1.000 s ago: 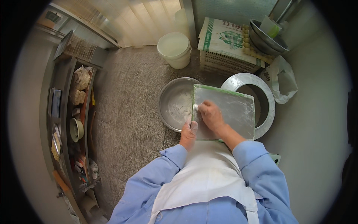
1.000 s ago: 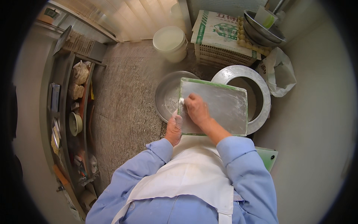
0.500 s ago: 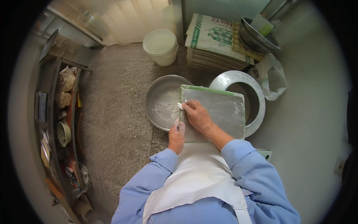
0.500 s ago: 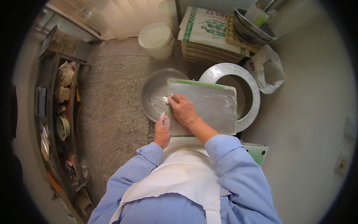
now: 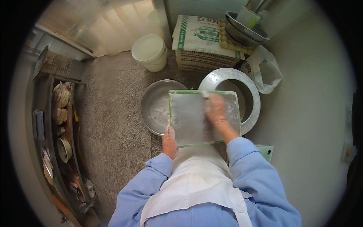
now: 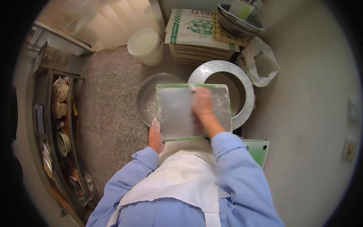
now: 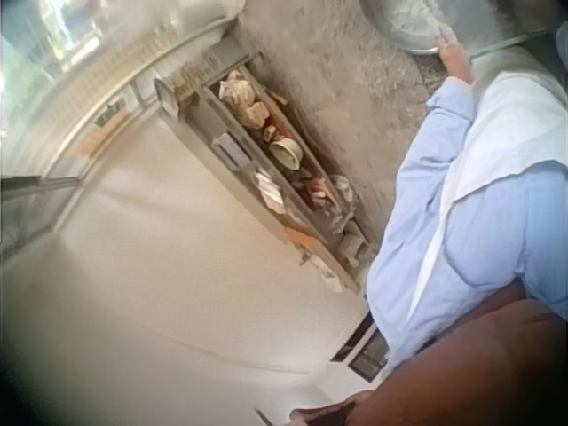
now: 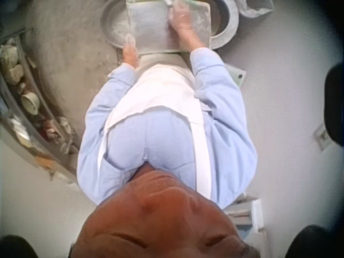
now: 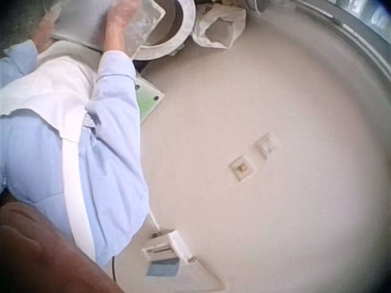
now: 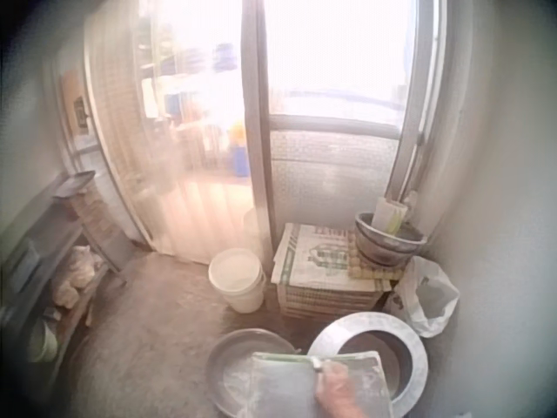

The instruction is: The person cleans a digital scale by wiping its surface with a cloth and scraping residue with a small scraper. They then press buttons on the scale's control panel.

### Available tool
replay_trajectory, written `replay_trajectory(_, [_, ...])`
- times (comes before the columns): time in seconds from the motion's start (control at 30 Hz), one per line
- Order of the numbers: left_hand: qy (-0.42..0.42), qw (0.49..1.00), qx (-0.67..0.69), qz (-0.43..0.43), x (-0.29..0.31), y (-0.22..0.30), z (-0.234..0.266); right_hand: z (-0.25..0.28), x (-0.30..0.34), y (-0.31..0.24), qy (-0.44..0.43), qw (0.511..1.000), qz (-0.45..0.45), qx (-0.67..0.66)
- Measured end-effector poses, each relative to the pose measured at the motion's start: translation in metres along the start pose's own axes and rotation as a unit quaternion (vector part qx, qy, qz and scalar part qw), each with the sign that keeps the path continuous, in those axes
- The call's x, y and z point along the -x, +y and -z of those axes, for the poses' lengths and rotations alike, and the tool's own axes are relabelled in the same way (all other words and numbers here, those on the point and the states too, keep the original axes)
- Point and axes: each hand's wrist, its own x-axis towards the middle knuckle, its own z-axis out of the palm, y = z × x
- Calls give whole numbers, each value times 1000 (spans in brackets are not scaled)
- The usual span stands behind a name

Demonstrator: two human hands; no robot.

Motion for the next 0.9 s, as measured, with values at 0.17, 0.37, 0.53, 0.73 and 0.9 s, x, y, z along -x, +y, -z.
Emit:
replay_trajectory(0.17, [-54, 995, -85, -26, 11, 12, -11, -14, 1, -26, -32, 990, 122, -62])
replay_trajectory(0.37, [-43, 994, -93, -25, 16, 16, -19, 40, -3, 67, -22, 994, -39, 98])
replay_trajectory(0.53, [-47, 996, -76, -15, 15, 8, -14, 8, -15, 57, -22, 995, -40, 87])
replay_trajectory(0.73, [-26, 996, -82, -20, 9, -5, 1, 45, -16, 83, -8, 997, -29, 65])
replay_trajectory(0.9, [-43, 996, -70, -41, 8, -14, 3, 27, -20, 59, -54, 987, -95, 115])
